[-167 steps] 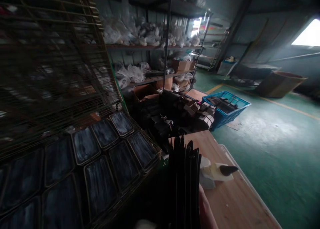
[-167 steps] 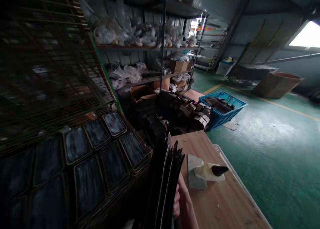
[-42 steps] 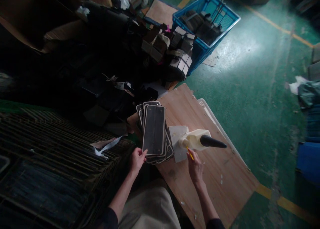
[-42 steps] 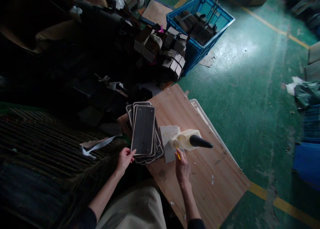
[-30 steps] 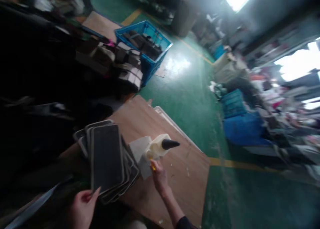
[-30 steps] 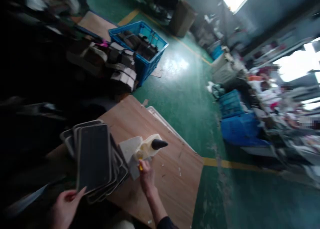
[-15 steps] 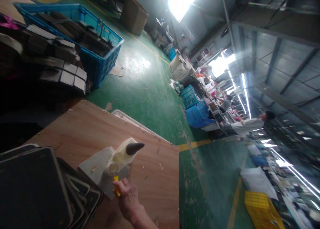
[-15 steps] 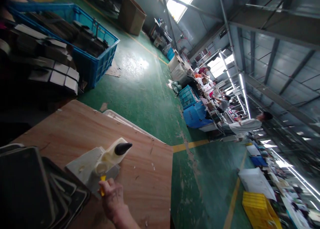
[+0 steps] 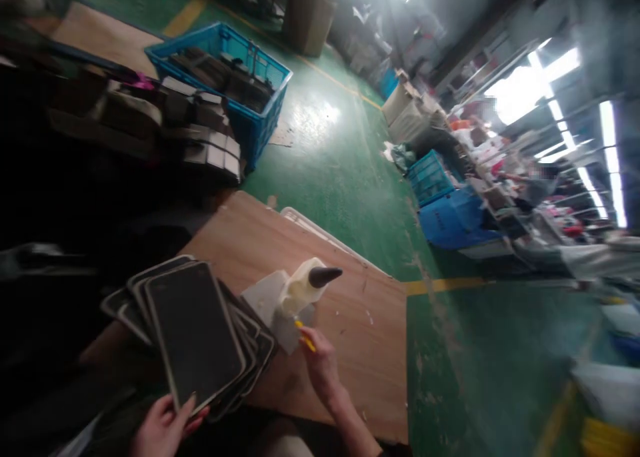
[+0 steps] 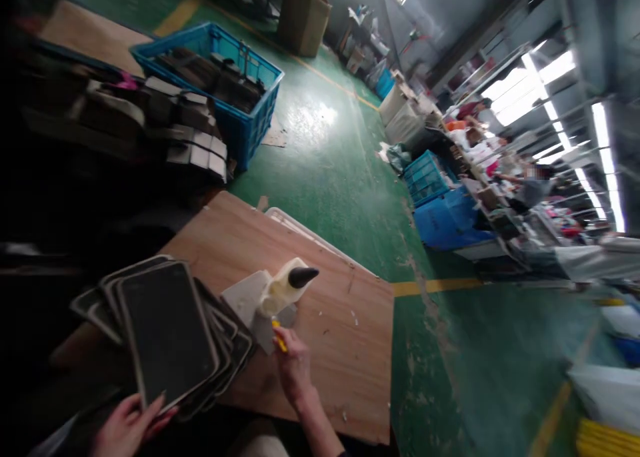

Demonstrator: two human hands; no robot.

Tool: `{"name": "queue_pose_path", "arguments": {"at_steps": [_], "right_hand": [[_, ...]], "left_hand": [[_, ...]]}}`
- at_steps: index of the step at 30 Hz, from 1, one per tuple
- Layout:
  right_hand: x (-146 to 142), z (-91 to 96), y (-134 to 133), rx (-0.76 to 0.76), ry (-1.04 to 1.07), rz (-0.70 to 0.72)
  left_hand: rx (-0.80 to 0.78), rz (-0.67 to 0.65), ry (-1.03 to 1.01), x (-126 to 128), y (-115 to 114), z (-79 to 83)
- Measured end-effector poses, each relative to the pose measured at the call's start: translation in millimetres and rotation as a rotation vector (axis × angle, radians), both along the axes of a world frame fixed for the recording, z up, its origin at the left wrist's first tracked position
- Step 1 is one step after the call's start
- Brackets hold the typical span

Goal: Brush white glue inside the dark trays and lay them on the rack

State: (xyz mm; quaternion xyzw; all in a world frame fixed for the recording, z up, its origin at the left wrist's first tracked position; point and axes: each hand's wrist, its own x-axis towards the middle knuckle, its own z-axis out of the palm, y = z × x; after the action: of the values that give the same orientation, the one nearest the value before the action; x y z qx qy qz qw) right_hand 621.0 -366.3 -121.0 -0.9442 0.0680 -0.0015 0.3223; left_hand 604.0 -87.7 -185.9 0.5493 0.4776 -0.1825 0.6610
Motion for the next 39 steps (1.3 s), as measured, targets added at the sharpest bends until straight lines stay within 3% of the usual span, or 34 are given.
{"name": "queue_pose_path", "arguments": {"at_steps": [3,7,19,25,29,32,39], "right_hand": [[2,-1.4,0,0.196,-0.016,-0.104],[3,-7.2,4,0.396,0.017,-0.234],[22,-34.3,18,0.839,0.005,-0.683],[15,-42.7,12,1.008,0.009,-0.903],[5,-34.8,2,1.091,0.016,-0.957],[5,-27.8,-1,1.11,0.012,-0.921],[3,-27.9,-5,1.037,0.069,-0.887]], "left_hand": [[-0.131,0.018,-0.004,-3,18,-2.0],[-0.139,0.008,-0.038,-1,13,-0.7],[-0.141,-0.01,-0.066,-4,15,1.8],[-0.198,-0.027,-0.106,-4,15,4.7],[-0.235,0.028,-0.163,-6,14,9.9],[-0.246,0.086,-0.232,-13,13,8.9],[-0.216,0.143,-0.196,-36,7,-14.4]]}}
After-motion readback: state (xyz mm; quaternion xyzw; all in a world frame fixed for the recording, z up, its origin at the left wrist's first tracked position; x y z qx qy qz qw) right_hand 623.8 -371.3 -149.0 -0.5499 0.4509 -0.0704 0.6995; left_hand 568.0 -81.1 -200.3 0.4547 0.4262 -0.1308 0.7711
